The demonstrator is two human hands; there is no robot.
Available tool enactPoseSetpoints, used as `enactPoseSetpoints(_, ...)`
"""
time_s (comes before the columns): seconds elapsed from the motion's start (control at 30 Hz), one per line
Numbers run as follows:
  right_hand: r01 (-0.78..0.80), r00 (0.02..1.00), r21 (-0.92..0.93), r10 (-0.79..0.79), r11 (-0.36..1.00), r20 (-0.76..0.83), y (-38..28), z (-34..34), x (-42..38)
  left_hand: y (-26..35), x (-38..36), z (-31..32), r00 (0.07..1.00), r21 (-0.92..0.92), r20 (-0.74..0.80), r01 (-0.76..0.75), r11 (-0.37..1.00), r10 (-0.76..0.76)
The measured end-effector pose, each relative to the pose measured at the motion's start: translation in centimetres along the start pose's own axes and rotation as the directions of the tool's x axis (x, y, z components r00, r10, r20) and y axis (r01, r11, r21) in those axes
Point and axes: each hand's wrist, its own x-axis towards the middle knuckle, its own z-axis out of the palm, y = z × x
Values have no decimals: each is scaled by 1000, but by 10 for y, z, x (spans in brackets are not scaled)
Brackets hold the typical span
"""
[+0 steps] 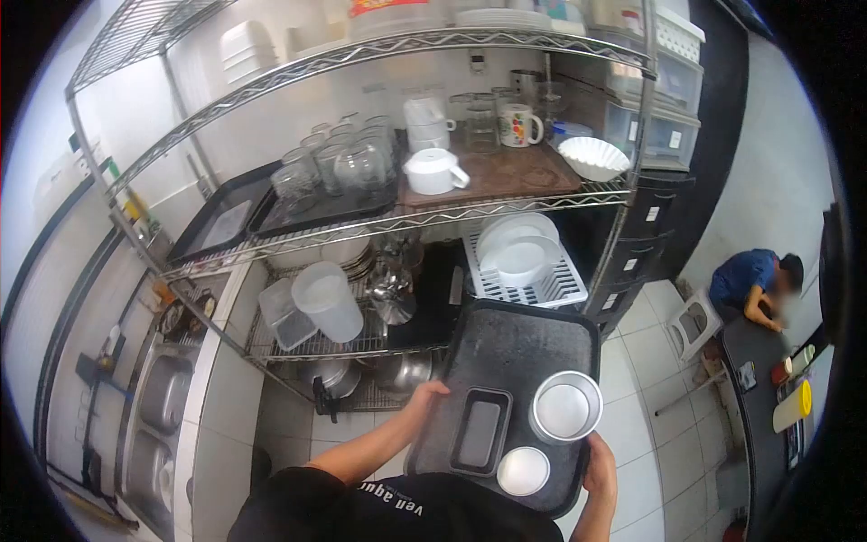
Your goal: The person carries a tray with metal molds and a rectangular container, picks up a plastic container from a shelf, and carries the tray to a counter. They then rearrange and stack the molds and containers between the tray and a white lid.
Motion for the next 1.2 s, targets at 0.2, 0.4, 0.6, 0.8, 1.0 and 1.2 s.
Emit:
enactPoseSetpoints(0.2, 25, 914, 34, -9, 999, -406, 2, -74, 48, 15, 89, 63, 967, 67, 123, 215, 974, -222)
enactPoseSetpoints(0.4, 178, 756, -161, -239, 971, -609, -49, -130, 86, 37, 180, 169, 892, 49, 342, 296, 954, -294)
enactPoseSetpoints(0.6, 141, 665, -196, -239, 971, -708, -79, -189, 92, 20, 259, 223, 748, 2, 581, 394, 919, -322)
enactPoseSetpoints(0.8, 110, 664, -178, -206, 978, -719, -91, -235, 100, 32, 260, 243, 829, 401, 438, 168, 901, -349)
enactPoseSetpoints(1.0, 135, 724, -200, -235, 970, -649, -119, -278, 121, 158, 120, 317, 309, 371, 807, -928, -26, 504)
enactPoseSetpoints(1.2, 159, 810, -249, -271, 955, -521, -162, -310, 156, 152, -88, 411, -662, -237, 491, -727, -645, 566)
